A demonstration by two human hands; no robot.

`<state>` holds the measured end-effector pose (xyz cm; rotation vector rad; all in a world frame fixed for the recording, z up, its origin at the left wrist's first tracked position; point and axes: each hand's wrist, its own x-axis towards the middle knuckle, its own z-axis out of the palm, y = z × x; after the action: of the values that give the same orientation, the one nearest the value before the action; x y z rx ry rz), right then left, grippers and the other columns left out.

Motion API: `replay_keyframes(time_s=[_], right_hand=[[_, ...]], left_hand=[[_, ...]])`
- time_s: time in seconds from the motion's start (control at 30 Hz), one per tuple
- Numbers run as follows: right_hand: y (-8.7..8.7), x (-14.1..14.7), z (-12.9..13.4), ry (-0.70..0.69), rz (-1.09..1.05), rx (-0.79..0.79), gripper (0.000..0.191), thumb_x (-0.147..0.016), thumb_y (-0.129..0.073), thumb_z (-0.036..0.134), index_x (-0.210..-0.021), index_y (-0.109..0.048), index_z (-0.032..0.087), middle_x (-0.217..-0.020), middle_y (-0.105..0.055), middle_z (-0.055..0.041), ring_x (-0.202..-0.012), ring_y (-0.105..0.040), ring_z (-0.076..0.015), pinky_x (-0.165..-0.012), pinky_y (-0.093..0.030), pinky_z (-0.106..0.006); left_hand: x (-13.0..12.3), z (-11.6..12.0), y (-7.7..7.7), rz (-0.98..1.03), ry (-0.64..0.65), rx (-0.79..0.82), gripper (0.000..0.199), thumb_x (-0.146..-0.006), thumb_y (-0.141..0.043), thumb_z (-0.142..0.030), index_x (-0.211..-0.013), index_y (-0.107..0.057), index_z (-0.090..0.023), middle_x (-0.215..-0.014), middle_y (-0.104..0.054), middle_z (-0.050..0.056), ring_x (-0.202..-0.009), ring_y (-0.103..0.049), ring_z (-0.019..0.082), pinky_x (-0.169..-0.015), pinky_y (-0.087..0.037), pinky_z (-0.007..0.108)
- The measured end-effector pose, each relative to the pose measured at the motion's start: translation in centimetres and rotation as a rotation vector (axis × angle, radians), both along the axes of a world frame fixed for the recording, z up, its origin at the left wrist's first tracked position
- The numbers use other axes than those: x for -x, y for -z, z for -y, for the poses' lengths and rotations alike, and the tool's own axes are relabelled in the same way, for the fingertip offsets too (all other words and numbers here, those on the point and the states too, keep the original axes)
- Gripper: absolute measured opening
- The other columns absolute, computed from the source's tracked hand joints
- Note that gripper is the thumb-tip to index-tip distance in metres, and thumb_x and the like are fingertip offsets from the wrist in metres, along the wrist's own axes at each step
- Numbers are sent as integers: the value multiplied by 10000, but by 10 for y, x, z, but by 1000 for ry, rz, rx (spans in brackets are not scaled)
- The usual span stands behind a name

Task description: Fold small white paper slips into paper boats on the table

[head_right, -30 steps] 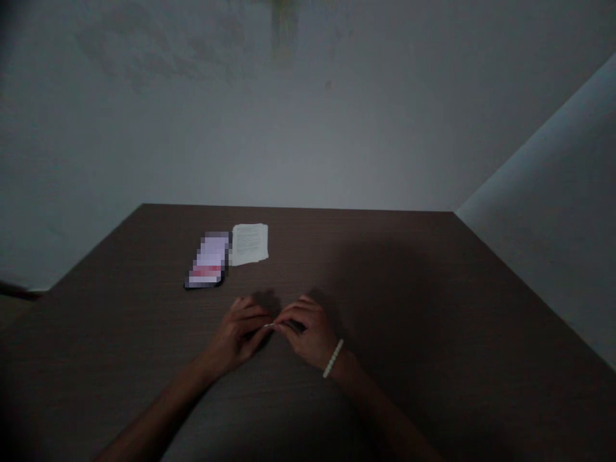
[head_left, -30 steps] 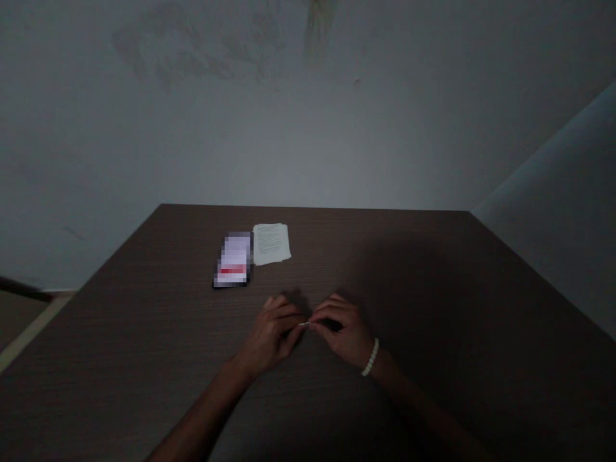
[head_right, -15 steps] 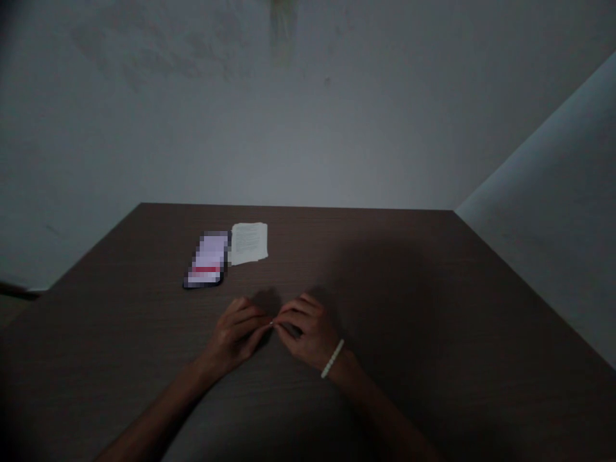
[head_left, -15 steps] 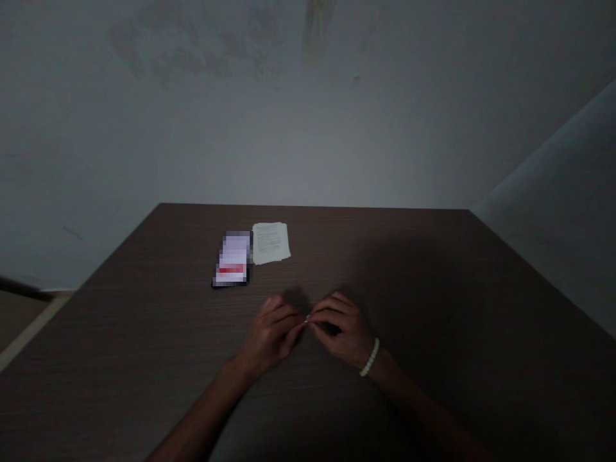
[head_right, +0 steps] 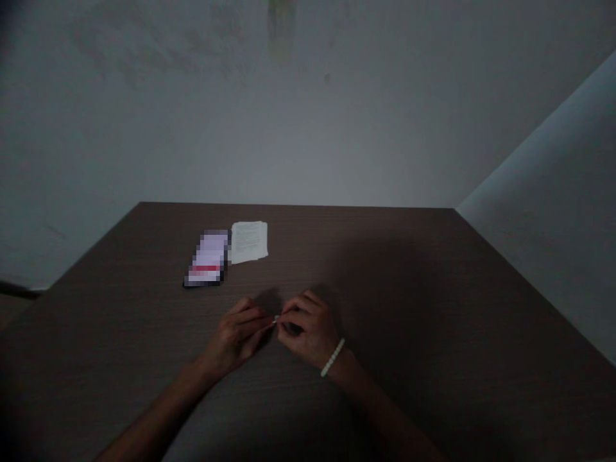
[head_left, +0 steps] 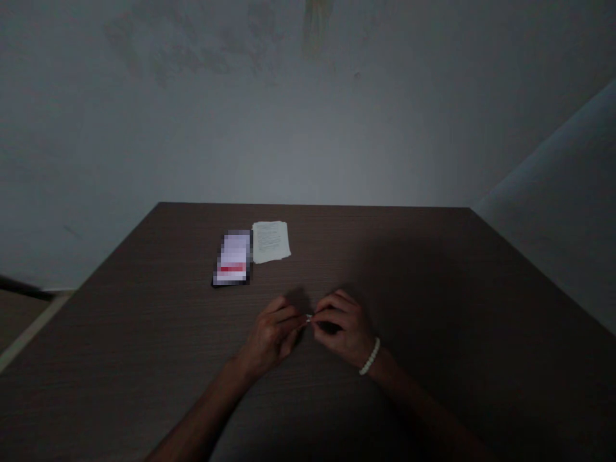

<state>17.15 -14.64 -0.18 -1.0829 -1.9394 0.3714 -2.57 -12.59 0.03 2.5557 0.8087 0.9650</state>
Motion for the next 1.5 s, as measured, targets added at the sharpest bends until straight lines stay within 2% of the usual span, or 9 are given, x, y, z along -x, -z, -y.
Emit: replay_keyframes(time_s=[0.27,0.5,0.9,1.23,1.5], right_hand=[[1,0,0,14,-14,-29,107,-758,-650,142,-760,-684,243,-808,-641,-13,-782,-563,-176,-704,-489,-333],[0,-5,-1,51,-32,-46,124,-752,-656,121,-773,-684,241,-822,-637,-18,-792,-561,-180,-709,-486,-336],[-1,-1,2,31,32,-87,100,-781,-643,116,-785,-670,212,-896,-636,-32,-839,-567,-170,-749,-495,-318],[-2,-1,1,20,61,-131,94,-791,-648,113,-806,-677,202,-903,-624,-33,-834,-558,-163,-755,-502,-313],[2,-3,1,27,70,-118,102,-792,-644,114,-803,-679,209,-908,-614,-34,-843,-561,-166,-764,-501,-323]], left_hand=[[-1,1,-3,17,15,0,200,-911,-509,-145,-973,-699,-149,-771,-643,62,-753,-503,183,-654,-457,311],[3,-1,3,22,1,-9,249,-899,-498,-112,-1032,-694,-188,-804,-647,59,-758,-499,184,-663,-435,312],[-4,-2,2,69,-37,-11,73,-874,-615,-171,-923,-668,-168,-796,-655,43,-750,-508,169,-689,-444,316],[-4,-1,1,105,-19,-33,105,-848,-607,-113,-918,-659,-172,-798,-648,42,-737,-507,165,-669,-433,311],[-1,-1,3,107,-52,18,74,-854,-579,-122,-863,-637,-168,-778,-621,39,-736,-486,164,-681,-424,315]])
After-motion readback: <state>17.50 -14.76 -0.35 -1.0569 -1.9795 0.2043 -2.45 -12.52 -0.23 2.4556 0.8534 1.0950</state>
